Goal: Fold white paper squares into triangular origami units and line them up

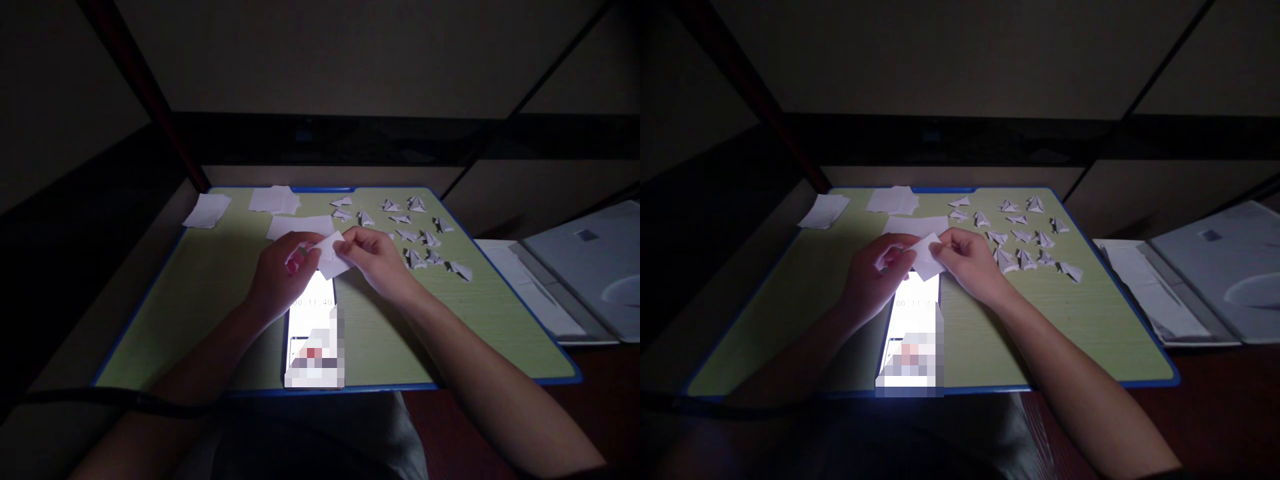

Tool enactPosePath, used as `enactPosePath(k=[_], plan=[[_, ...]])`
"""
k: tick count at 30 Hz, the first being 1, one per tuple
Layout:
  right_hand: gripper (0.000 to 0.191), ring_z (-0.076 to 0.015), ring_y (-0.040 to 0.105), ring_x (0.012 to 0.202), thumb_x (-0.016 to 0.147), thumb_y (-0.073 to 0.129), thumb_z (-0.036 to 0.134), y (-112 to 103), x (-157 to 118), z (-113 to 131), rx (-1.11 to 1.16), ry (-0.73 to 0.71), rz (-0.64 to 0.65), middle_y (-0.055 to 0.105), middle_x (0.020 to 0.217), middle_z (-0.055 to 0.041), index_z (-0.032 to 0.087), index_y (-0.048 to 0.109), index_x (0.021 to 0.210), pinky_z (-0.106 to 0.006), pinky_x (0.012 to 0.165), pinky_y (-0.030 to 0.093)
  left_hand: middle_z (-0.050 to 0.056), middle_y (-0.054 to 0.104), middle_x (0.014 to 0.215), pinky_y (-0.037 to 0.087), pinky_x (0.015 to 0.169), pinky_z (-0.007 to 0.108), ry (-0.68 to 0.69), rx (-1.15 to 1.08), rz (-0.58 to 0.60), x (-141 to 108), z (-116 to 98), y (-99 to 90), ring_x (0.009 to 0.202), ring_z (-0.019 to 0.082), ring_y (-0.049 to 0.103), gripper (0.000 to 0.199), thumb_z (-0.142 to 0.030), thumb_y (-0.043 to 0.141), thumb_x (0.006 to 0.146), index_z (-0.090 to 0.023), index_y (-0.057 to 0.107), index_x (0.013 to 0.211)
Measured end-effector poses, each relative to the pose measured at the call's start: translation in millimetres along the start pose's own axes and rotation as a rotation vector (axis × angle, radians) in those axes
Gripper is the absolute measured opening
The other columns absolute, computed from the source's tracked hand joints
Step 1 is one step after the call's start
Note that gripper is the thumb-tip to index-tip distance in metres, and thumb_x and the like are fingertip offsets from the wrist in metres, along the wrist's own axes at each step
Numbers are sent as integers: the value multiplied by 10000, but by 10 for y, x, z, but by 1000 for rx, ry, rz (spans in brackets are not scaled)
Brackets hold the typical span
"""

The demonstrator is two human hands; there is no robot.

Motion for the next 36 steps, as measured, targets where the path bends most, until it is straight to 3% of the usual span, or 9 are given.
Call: enactPosePath(k=[7,17,31,36], plan=[[231,-96,439,508,724,695,368,-24,1,23,-15,-2,-28,510,546,42,183,584,642,-255,503,302,44,704,886,460,491,184,208,121,-33,1,-55,-31,571,64,532,230,-135,597,867,-150,688,1077],[223,-99,445,514,724,695,359,-54,6,18,-30,0,-51,520,551,39,180,590,645,-266,515,304,23,657,844,458,525,198,398,231,-57,3,-62,-36,592,69,505,277,-69,568,886,-159,678,1124],[220,-93,421,505,729,670,365,-53,8,3,-51,4,-61,488,548,46,182,578,648,-262,505,294,8,643,899,452,533,169,518,300,-99,-14,-13,-25,599,51,510,360,-33,596,867,-201,644,1182],[222,-97,436,512,729,669,365,-46,4,21,-76,7,-64,499,559,39,179,577,650,-263,508,300,2,638,865,439,513,157,510,312,-101,-12,-36,-27,580,45,503,303,-54,607,879,-185,645,1149]])
Point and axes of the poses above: each hand's wrist, its own x-axis towards the middle knuckle, its own y-axis out of the palm, z = x × y, the point moved 3 cm from there along x, towards the middle knuckle
